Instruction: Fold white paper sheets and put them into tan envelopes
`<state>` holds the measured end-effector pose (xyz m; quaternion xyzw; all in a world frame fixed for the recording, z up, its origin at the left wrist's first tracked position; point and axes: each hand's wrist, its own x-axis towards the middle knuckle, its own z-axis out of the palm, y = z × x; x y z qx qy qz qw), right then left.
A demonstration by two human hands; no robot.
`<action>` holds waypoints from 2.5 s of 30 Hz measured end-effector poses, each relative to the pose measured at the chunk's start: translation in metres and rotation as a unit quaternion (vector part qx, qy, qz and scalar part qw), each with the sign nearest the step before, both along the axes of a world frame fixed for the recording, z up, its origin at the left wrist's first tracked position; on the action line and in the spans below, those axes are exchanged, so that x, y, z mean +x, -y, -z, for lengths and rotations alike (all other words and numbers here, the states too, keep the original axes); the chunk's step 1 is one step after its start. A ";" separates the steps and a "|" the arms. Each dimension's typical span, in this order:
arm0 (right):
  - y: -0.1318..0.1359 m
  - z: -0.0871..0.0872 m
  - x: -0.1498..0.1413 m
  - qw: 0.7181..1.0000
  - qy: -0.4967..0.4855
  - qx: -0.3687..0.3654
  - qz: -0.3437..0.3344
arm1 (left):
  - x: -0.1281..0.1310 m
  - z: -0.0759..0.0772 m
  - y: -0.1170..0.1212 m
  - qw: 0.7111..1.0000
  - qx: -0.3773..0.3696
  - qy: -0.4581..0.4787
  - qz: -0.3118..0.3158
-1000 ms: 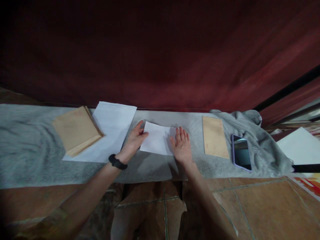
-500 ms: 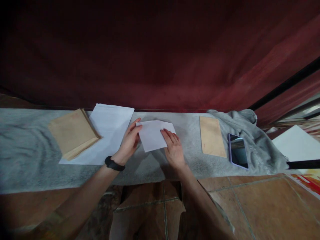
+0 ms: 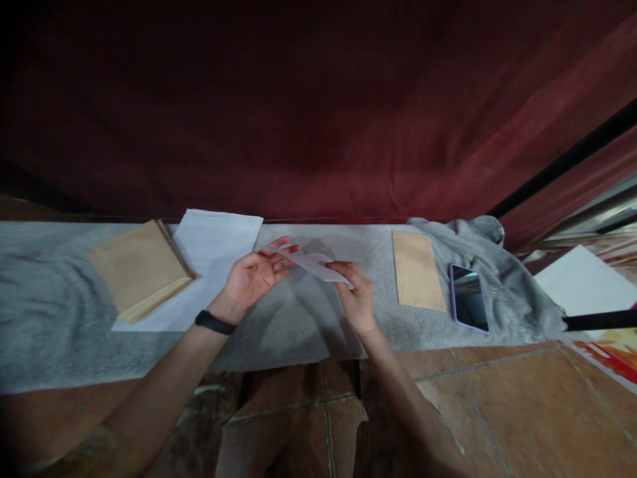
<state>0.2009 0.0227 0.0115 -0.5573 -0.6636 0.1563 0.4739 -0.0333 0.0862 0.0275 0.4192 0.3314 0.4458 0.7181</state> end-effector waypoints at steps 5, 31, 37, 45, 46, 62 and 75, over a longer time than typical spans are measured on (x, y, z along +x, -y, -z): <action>0.001 -0.005 0.004 1.000 -0.009 -0.009 -0.020 | 0.016 0.012 0.002 0.998 0.048 -0.022 -0.033; 0.019 0.013 0.021 0.923 0.319 -0.124 -0.179 | -0.032 0.023 0.007 0.875 0.242 -0.398 0.131; 0.014 0.021 0.017 0.964 0.190 -0.180 -0.055 | -0.011 0.040 0.002 0.914 0.179 -0.361 0.034; 0.008 0.032 0.019 0.958 0.136 -0.248 0.051 | 0.010 0.037 0.000 0.841 0.171 -0.514 -0.007; 0.008 0.030 0.018 0.953 0.139 -0.262 0.060 | 0.012 0.033 0.003 0.821 0.176 -0.543 0.000; 0.010 0.021 0.004 0.928 0.310 -0.192 0.083 | 0.031 0.032 0.034 0.606 0.379 -0.699 -0.028; 0.005 0.065 -0.038 0.951 0.288 -0.108 0.036 | 0.067 0.073 0.042 0.591 0.433 -0.680 0.031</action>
